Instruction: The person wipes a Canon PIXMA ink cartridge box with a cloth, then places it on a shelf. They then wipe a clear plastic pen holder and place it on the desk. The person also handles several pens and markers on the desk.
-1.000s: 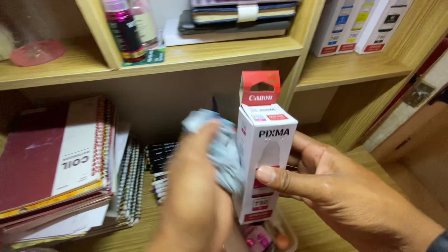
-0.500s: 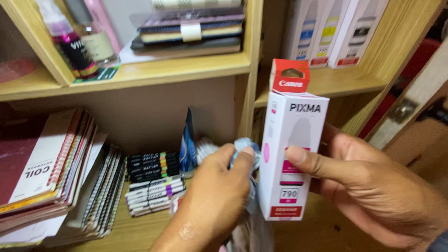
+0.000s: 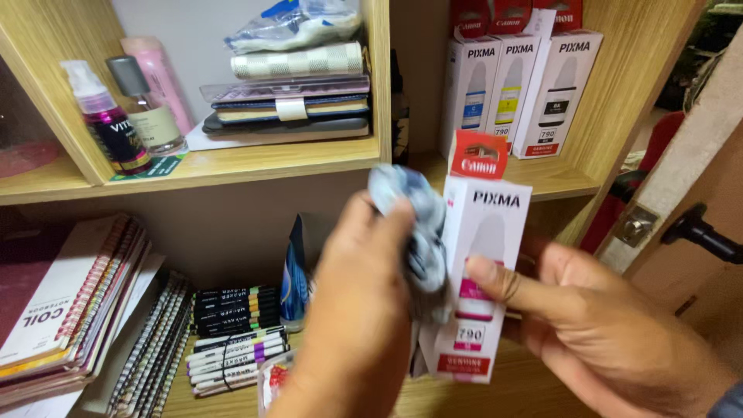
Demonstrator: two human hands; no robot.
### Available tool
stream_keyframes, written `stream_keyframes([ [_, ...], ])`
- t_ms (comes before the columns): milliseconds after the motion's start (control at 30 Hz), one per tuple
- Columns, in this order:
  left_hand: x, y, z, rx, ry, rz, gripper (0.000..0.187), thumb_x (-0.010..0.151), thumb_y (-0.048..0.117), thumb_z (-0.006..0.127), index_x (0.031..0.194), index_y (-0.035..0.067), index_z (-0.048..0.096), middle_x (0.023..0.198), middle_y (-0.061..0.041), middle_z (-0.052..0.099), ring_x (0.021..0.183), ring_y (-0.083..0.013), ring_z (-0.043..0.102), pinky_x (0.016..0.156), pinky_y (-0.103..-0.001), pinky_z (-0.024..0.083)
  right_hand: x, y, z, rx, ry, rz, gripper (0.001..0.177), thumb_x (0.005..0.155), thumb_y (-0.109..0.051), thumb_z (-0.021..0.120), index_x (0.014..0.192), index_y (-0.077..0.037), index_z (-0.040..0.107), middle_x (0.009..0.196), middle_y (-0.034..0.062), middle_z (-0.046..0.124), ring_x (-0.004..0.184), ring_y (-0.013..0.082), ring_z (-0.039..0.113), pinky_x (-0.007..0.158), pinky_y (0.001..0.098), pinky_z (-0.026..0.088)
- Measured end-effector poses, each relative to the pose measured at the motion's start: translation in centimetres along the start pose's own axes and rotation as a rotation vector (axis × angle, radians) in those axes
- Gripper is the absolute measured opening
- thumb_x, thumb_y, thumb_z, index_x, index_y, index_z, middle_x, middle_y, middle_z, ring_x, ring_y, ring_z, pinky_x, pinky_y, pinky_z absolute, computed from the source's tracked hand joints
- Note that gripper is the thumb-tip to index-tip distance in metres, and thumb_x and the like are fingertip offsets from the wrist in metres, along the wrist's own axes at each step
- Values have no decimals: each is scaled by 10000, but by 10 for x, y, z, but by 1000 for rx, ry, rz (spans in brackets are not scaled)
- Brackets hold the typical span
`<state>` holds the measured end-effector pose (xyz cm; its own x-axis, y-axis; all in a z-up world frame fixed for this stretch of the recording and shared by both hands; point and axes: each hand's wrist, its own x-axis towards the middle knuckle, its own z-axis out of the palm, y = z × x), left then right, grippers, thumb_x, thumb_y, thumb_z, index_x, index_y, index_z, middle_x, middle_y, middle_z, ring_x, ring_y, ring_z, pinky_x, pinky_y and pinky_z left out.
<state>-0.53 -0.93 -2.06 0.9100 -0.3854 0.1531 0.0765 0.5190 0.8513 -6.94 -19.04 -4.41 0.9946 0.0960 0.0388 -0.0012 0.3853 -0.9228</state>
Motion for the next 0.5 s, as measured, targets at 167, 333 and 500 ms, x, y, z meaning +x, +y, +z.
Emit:
stream_keyframes([
  [167,-5,-7,7,464,-148,307,389,1089,355,528,1294,26,558,1029,-77,706,891,-157,641,780,-327,535,12,-15,1,-75,43,-19,473,993,-197,715,1387,19,567,1304,159,733,1196,252,638,1005,473,523],
  [333,-4,28,8,793,-97,-247,402,983,438,568,1258,146,588,794,-122,734,570,-220,712,413,-359,571,26,-30,-11,-63,-19,-23,420,1024,-177,684,1338,80,577,1234,255,721,1173,333,681,998,521,551],
  [500,11,35,10,945,34,-224,344,954,333,648,1229,127,666,737,-221,736,562,-267,682,451,-380,528,49,-55,-18,-259,1,-199,468,974,-200,713,1367,33,611,1305,195,678,1233,284,624,1019,468,489],
])
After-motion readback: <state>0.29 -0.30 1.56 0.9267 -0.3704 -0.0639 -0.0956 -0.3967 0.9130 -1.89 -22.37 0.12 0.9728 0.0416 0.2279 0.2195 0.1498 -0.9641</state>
